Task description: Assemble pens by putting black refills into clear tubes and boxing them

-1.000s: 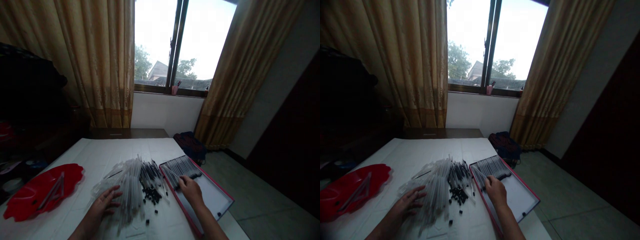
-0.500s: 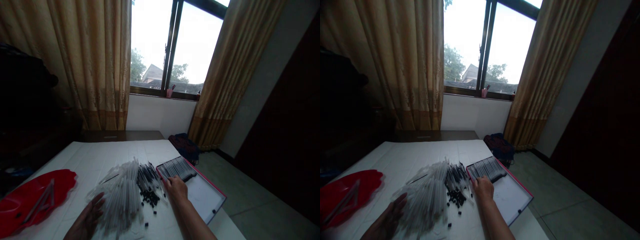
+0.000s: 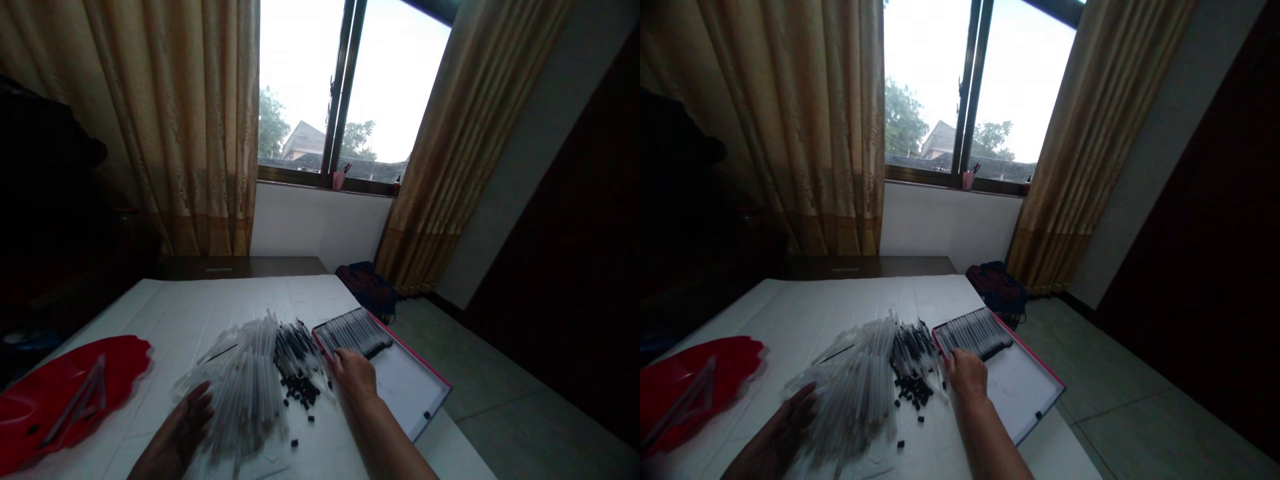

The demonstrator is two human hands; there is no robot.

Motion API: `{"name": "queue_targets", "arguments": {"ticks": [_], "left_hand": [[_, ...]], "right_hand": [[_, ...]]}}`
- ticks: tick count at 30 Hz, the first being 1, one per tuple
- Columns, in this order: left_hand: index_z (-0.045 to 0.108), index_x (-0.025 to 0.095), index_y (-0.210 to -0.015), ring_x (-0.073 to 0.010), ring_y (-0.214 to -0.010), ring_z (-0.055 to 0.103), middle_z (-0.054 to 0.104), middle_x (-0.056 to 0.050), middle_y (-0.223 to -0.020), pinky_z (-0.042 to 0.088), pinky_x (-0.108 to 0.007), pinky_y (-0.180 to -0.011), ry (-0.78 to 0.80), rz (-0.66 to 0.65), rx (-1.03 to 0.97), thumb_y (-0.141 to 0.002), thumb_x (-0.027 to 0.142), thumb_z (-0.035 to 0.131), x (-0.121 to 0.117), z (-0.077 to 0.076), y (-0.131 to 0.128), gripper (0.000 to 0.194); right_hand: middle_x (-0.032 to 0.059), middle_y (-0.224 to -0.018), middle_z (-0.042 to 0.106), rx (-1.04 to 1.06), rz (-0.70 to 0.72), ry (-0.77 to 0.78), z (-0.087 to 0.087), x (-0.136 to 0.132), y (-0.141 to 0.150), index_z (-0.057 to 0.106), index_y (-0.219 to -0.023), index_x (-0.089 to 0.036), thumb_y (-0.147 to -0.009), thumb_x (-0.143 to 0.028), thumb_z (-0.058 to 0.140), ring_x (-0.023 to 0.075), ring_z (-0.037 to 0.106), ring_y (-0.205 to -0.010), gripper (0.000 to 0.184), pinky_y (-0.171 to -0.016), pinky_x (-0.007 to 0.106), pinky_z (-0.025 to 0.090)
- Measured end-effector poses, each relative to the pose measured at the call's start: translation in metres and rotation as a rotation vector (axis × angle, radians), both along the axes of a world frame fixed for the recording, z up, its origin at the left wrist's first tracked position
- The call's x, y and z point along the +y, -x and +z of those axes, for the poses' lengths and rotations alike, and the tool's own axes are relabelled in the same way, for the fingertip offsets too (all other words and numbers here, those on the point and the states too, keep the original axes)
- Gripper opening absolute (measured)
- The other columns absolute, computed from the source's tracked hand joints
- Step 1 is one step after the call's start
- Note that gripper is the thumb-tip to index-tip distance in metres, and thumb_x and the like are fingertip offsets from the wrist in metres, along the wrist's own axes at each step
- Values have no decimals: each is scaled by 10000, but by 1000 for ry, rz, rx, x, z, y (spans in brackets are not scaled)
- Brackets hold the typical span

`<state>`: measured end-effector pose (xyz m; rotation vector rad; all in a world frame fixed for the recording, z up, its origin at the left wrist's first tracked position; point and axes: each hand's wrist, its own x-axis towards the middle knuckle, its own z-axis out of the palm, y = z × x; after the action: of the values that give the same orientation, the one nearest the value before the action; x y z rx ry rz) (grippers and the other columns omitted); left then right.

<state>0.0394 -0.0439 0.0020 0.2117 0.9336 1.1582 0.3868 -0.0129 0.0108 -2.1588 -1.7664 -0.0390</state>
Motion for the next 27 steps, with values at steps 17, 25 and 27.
{"name": "queue_targets", "arguments": {"ticks": [17, 25, 27], "left_hand": [[534, 218, -1278, -169, -705, 713, 758, -25, -850, 571, -250, -625, -58, 48, 28, -804, 112, 555, -2, -6, 0, 486], [546, 207, -1265, -170, -676, 714, 755, -29, -815, 575, -248, -605, -50, 66, 51, -812, 131, 551, 0, -2, -4, 459], [560, 212, -1251, -169, -690, 715, 754, -28, -832, 574, -245, -614, -61, 61, 53, -808, 140, 562, -1, -3, -3, 449]], "right_hand": [[50, -994, 680, 33, 196, -143, -24, -13, 33, 691, -1004, -237, -827, -184, 574, 177, 618, -930, 219, -782, 209, 423], [41, -983, 686, -22, 145, -104, -26, -10, 36, 699, -968, -256, -848, -189, 552, 173, 617, -893, 201, -731, 206, 408], [42, -964, 684, -17, 150, -114, -26, -8, 36, 700, -922, -245, -870, -200, 531, 171, 617, -884, 182, -731, 207, 402]]}}
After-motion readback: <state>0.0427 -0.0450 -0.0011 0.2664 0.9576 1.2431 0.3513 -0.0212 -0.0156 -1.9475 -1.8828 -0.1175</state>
